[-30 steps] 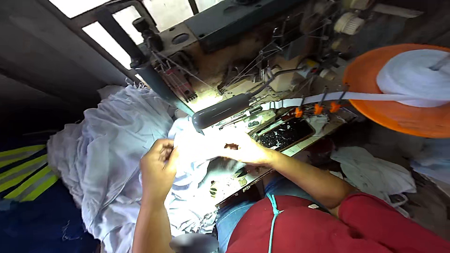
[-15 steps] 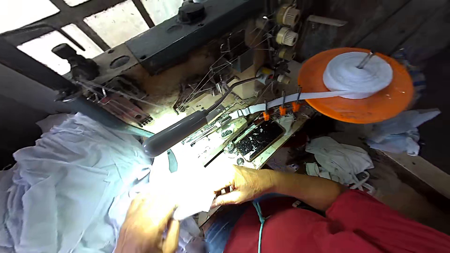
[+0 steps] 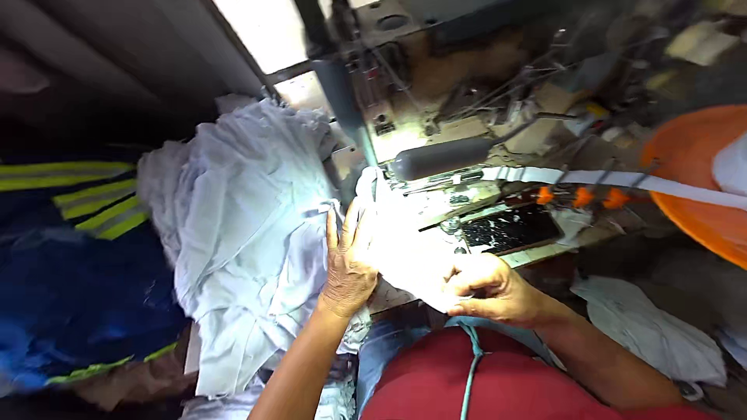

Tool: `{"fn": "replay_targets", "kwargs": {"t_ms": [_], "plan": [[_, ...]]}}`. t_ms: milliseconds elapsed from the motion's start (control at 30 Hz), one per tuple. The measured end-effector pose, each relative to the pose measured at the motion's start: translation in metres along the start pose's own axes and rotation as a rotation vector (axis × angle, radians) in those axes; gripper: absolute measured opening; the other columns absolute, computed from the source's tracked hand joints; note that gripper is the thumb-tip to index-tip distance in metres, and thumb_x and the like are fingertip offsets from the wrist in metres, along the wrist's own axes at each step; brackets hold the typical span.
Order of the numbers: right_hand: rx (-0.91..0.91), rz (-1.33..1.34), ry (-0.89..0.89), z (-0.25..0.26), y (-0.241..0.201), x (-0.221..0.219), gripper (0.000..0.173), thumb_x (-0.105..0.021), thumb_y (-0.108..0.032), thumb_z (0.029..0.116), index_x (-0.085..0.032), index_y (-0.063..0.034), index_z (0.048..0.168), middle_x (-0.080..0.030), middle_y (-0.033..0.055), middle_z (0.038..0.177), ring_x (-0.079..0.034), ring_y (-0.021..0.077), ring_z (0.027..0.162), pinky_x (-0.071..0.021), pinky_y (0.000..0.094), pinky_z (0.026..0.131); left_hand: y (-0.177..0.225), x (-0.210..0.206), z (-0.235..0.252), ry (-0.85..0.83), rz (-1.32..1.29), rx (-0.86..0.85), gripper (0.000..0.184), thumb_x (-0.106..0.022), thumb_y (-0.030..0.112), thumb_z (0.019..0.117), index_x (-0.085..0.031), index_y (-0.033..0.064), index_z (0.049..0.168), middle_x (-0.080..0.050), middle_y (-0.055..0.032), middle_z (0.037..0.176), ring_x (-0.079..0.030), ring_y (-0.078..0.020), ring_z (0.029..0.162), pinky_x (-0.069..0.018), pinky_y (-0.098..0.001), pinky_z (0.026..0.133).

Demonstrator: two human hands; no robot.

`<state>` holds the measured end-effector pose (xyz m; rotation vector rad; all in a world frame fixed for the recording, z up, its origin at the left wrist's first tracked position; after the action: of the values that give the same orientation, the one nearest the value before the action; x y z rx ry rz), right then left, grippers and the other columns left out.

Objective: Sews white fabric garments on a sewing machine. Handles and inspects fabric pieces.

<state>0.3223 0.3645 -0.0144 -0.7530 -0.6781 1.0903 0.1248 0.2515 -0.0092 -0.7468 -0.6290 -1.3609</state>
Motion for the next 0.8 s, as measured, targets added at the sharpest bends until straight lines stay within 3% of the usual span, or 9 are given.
{"fn": "replay_targets", "kwargs": {"t_ms": [67, 133, 200, 233, 300, 467, 700, 800], "plan": [[0.01, -0.061, 0.015, -0.003, 0.002, 0.002, 0.028, -0.067, -0.021, 0.1002, -0.067, -0.0011, 0.081, -0.063, 0.0061, 0.087, -0.057, 0.0002, 0.085, -0.0458, 0.013, 0.077, -0.008, 0.013, 0.005, 0.166, 0.059, 0.006, 0.02, -0.055, 0.001, 0.0978, -0.074, -0.0022, 0.098, -0.072, -0.0168, 0.12, -0.057, -0.0373, 0.131, -0.0294, -0.0581, 0.117], [0.012, -0.129, 0.07, -0.009, 0.003, 0.001, 0.026, -0.066, -0.021, 0.1004, -0.066, -0.0013, 0.082, -0.063, 0.0054, 0.084, -0.057, -0.0003, 0.082, -0.0461, 0.0121, 0.076, -0.009, 0.021, 0.008, 0.165, 0.047, -0.007, 0.019, -0.056, 0.001, 0.0953, -0.074, -0.001, 0.09, -0.074, -0.0155, 0.111, -0.062, -0.0352, 0.123, -0.0349, -0.0541, 0.114], [0.011, -0.175, 0.159, -0.014, 0.003, 0.001, 0.019, -0.067, -0.018, 0.0996, -0.069, -0.0016, 0.089, -0.068, 0.0033, 0.082, -0.062, -0.0027, 0.076, -0.0513, 0.0107, 0.072, -0.008, 0.016, 0.007, -0.008, 0.007, 0.002, 0.021, -0.064, 0.004, 0.086, -0.075, -0.001, 0.102, -0.068, -0.0207, 0.129, -0.056, -0.0416, 0.132, -0.0341, -0.0622, 0.113], [0.008, -0.181, 0.196, -0.016, 0.003, 0.001, 0.017, -0.067, -0.016, 0.0998, -0.069, -0.0012, 0.092, -0.069, 0.0029, 0.081, -0.063, -0.0029, 0.073, -0.0526, 0.0107, 0.07, -0.008, 0.011, 0.005, -0.078, -0.016, 0.009, 0.031, -0.069, 0.006, 0.0795, -0.074, -0.0018, 0.109, -0.061, -0.0251, 0.139, -0.05, -0.0459, 0.137, -0.0326, -0.0667, 0.113], [-0.008, -0.175, 0.257, -0.019, 0.005, 0.002, 0.016, -0.066, -0.014, 0.1, -0.069, -0.0006, 0.093, -0.069, 0.0022, 0.079, -0.063, -0.0032, 0.068, -0.0533, 0.0106, 0.065, -0.007, 0.003, 0.0, -0.103, 0.001, 0.015, 0.034, -0.069, 0.006, 0.079, -0.074, -0.0018, 0.112, -0.056, -0.0261, 0.145, -0.047, -0.0456, 0.141, -0.0336, -0.0664, 0.113], [-0.034, -0.185, 0.28, -0.016, 0.013, 0.004, 0.017, -0.063, -0.011, 0.1011, -0.068, 0.0028, 0.093, -0.07, 0.0027, 0.079, -0.063, -0.0035, 0.066, -0.0534, 0.0103, 0.064, -0.007, 0.019, 0.011, 0.094, 0.048, 0.026, 0.02, -0.056, 0.003, 0.0934, -0.075, -0.0021, 0.099, -0.07, -0.0195, 0.126, -0.062, -0.0372, 0.125, -0.041, -0.0512, 0.11], [-0.02, -0.124, 0.322, 0.012, 0.038, 0.004, 0.012, -0.063, -0.001, 0.0971, -0.071, 0.0059, 0.092, -0.072, 0.0043, 0.084, -0.067, 0.0005, 0.071, -0.0582, 0.0165, 0.068, -0.041, 0.006, 0.047, -0.031, -0.053, 0.078, 0.026, -0.058, -0.002, 0.0906, -0.073, -0.0028, 0.112, -0.069, -0.0197, 0.124, -0.061, -0.0385, 0.124, -0.0362, -0.0581, 0.113], [-0.024, -0.182, 0.357, 0.025, 0.043, 0.005, 0.014, -0.063, -0.001, 0.0965, -0.072, 0.0062, 0.091, -0.072, 0.0037, 0.081, -0.066, 0.0002, 0.07, -0.0571, 0.0158, 0.066, -0.053, 0.004, 0.06, -0.077, -0.09, 0.061, 0.029, -0.056, -0.006, 0.0857, -0.072, -0.0025, 0.11, -0.068, -0.0209, 0.124, -0.06, -0.0402, 0.123, -0.0384, -0.0592, 0.11]]}}
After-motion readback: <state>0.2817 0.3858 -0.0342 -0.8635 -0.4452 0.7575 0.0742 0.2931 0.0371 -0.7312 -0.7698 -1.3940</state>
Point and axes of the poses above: each hand's wrist, its own z-axis towards the middle knuckle, its own x-axis out of the back of the hand, y = z × x, the point moved 3 cm from there along z, towards the middle knuckle
